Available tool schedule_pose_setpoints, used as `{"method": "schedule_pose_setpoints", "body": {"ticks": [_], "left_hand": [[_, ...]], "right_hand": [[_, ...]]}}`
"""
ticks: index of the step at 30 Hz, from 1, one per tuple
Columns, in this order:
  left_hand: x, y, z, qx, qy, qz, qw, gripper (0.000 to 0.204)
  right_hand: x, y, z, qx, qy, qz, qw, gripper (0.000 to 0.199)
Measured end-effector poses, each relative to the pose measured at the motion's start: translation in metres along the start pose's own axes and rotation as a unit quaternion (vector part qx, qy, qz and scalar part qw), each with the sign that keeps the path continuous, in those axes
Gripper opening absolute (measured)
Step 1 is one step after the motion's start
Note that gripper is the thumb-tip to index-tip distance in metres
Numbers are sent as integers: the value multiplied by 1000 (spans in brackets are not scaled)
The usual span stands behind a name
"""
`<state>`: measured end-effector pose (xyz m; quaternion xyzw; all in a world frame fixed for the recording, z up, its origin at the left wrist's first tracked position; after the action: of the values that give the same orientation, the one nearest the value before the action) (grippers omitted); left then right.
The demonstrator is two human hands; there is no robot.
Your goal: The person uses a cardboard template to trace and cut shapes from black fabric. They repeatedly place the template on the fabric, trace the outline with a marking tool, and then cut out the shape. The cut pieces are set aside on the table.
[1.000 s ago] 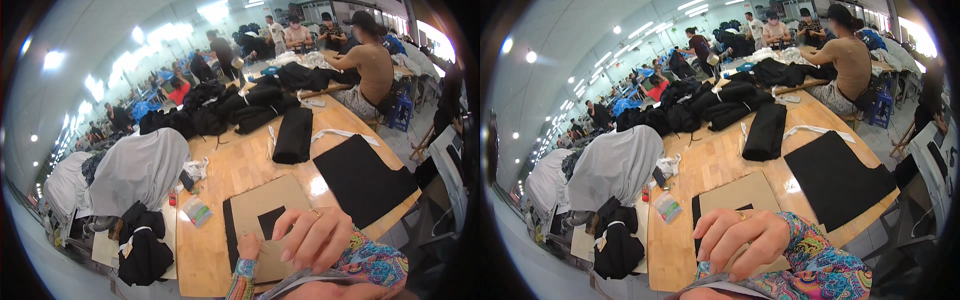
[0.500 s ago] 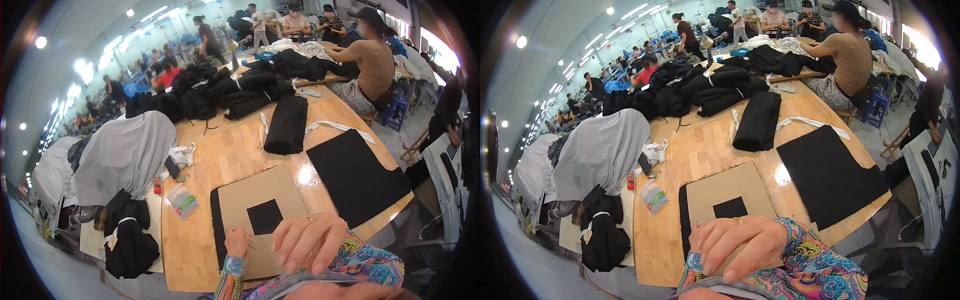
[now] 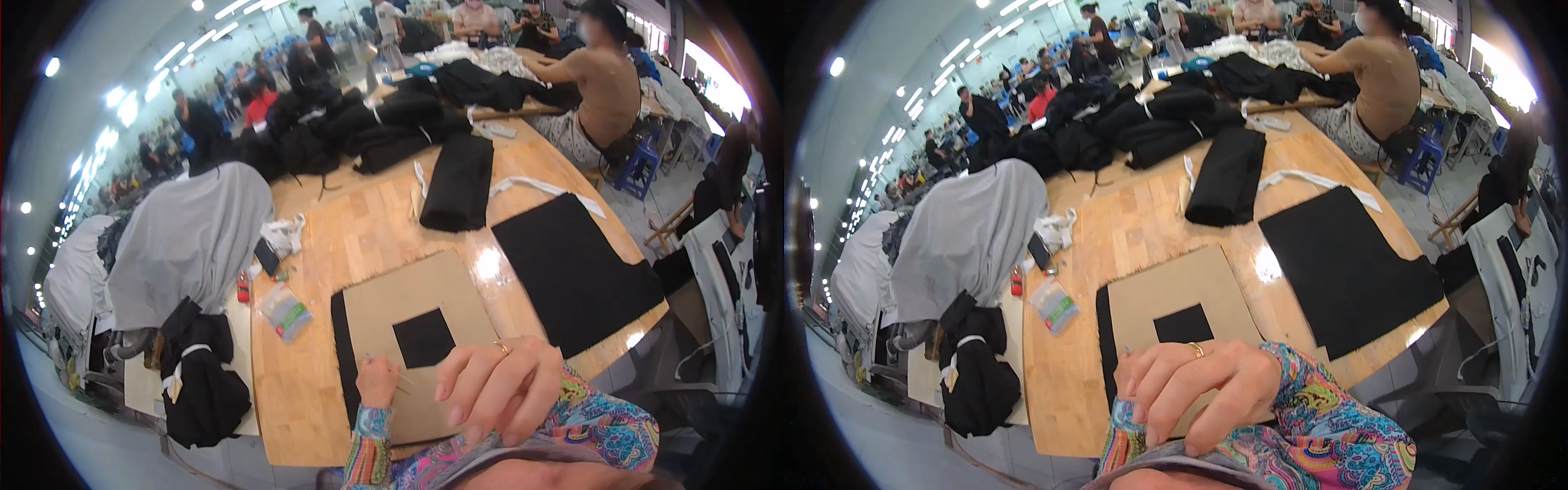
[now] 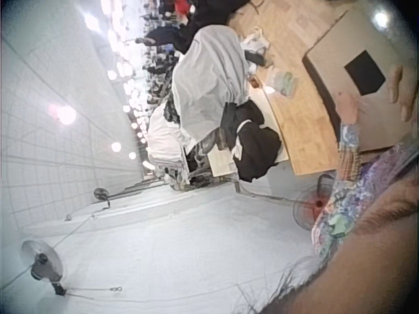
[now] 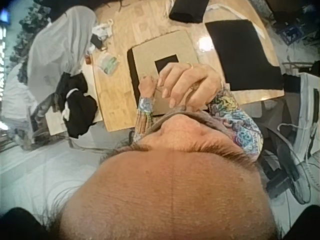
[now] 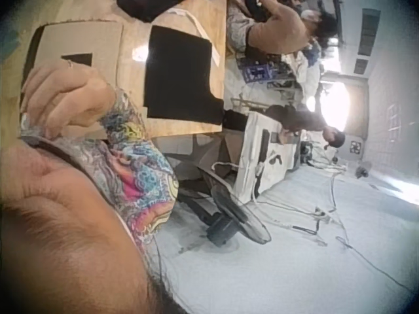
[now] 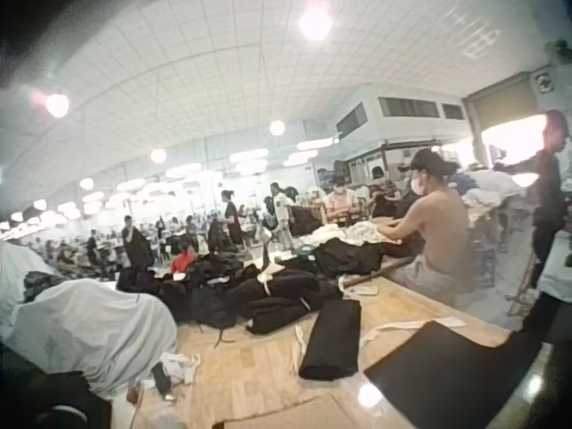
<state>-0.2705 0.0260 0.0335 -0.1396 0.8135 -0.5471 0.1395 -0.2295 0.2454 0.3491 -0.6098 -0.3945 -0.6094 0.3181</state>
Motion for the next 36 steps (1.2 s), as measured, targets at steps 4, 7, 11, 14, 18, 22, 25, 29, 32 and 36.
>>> {"method": "schedule_pose_setpoints", "body": {"ticks": [4, 7, 11, 14, 18, 22, 25, 29, 32, 36], "left_hand": [[0, 9, 5, 3, -30, 23, 999, 25], [0, 4, 2, -10, -11, 4, 1000, 24], [-1, 3, 7, -16, -13, 0, 1000, 24], [-1, 4, 9, -15, -23, 5, 1000, 24], [3, 6, -1, -29, -27, 21, 999, 23], [-2, -1, 10, -16, -35, 11, 999, 23], [5, 6, -8, -26, -23, 31, 999, 23], [1, 2, 5, -12, -53, 36, 998, 23], [1, 0, 8, -15, -53, 33, 998, 23], [0, -1, 4, -25, -33, 19, 999, 24]], "right_hand": [[-12, -3, -2, 7, 28, 11, 1000, 8], [-26, -21, -2, -76, 108, -9, 991, 5], [-32, -6, -1, -9, 94, 7, 996, 8], [-30, 7, -2, 60, 55, 13, 997, 10], [-21, 14, -3, 92, 75, 55, 991, 9], [-32, 16, -5, 112, 78, 63, 989, 11], [-15, 2, -3, 1, 91, 41, 995, 8], [2, 6, -8, -44, 49, 3, 998, 7], [5, 12, -11, -35, 68, 16, 997, 5], [0, 9, -13, 7, 89, 32, 995, 4]]}}
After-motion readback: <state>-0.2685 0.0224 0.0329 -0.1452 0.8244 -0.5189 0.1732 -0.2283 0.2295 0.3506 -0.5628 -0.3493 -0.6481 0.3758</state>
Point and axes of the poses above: each hand's wrist, its own x-axis towards the middle knuckle, its own y-axis out of the palm, z = x × y, the point moved 9 cm from there along x, towards the middle knuckle, and after that the axes turned 12 degrees about -y, right-handed, at the moved point
